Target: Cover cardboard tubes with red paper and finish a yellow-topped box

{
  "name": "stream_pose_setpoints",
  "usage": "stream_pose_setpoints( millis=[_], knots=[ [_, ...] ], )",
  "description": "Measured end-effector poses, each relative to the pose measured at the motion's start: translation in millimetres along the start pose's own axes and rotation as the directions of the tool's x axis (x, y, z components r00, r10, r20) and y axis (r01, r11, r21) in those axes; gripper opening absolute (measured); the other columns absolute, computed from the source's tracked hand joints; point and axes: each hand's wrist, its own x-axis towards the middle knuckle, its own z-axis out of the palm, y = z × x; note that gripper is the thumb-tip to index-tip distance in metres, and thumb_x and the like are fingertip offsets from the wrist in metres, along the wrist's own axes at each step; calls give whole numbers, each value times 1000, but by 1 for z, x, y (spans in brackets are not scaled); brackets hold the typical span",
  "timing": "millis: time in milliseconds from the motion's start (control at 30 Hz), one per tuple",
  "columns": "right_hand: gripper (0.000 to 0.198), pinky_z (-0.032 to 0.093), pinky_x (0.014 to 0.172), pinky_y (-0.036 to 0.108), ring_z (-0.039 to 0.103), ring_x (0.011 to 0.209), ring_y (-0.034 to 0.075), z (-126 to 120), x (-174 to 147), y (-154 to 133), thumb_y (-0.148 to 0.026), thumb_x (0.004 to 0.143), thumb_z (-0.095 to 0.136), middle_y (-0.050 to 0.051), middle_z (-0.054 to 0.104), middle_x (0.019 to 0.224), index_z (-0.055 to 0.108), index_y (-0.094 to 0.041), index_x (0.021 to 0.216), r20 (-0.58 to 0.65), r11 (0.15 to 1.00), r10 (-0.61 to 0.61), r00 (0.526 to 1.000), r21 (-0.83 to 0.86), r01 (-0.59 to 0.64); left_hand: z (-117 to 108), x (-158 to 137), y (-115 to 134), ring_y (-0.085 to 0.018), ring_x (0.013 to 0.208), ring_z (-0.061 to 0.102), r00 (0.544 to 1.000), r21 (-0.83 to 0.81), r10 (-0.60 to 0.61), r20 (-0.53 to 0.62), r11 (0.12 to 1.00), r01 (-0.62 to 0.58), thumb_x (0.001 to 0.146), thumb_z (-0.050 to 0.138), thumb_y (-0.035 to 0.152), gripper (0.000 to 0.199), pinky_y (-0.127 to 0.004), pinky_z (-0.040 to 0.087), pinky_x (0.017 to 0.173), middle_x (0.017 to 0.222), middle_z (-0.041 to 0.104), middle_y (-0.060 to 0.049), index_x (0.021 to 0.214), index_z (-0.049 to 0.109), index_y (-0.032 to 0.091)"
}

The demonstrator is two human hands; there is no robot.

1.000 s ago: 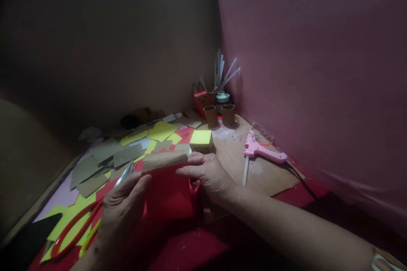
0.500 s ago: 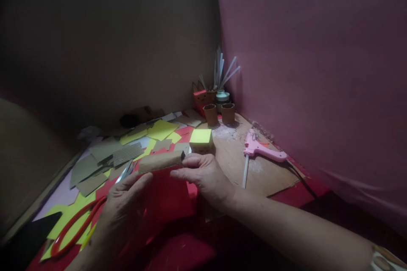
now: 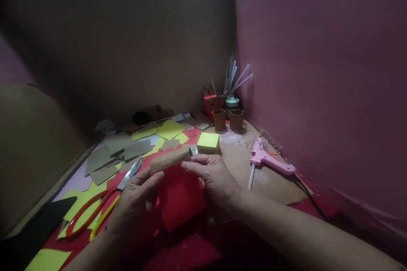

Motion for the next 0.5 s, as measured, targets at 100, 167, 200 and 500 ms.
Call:
stream_pose_setpoints(
  millis=[100, 167, 200, 500],
  knots=[
    [17, 52, 75, 34, 66, 69, 16, 1, 3, 4, -30, 78, 71, 3, 73, 81, 74, -21, 92, 59, 999, -26, 998, -32, 28, 3, 1, -2, -27, 94, 69, 1000, -20, 16, 4, 1000, -15, 80, 68, 23, 31, -42, 51, 91, 109, 73, -11, 111, 70, 20],
    [22, 52, 79, 36, 67, 74, 17, 2, 4, 3, -29, 76, 73, 3, 74, 88, 74, -24, 98, 94, 997, -51, 994, -50, 56, 6, 1, -4, -28, 96, 69, 999, -21, 31, 32, 999, -30, 81, 67, 24, 30, -43, 51, 90, 109, 73, -11, 110, 71, 20],
    [24, 51, 81, 37, 67, 78, 18, 2, 5, 1, -29, 76, 73, 3, 74, 92, 74, -25, 99, 101, 995, -59, 993, -68, 66, 6, 1, -3, -28, 98, 68, 997, -6, 50, 57, 999, -49, 81, 66, 24, 29, -43, 51, 90, 109, 73, -11, 110, 71, 20],
    [27, 52, 67, 33, 69, 74, 21, -25, 3, -60, -31, 73, 77, 4, 76, 85, 75, -27, 100, -3, 928, 0, 1000, -372, -1, -76, -26, 52, -28, 98, 62, 936, 991, 332, -120, 99, 92, 80, 55, 48, 44, -39, 47, 86, 104, 67, -12, 113, 59, 20]
  ],
)
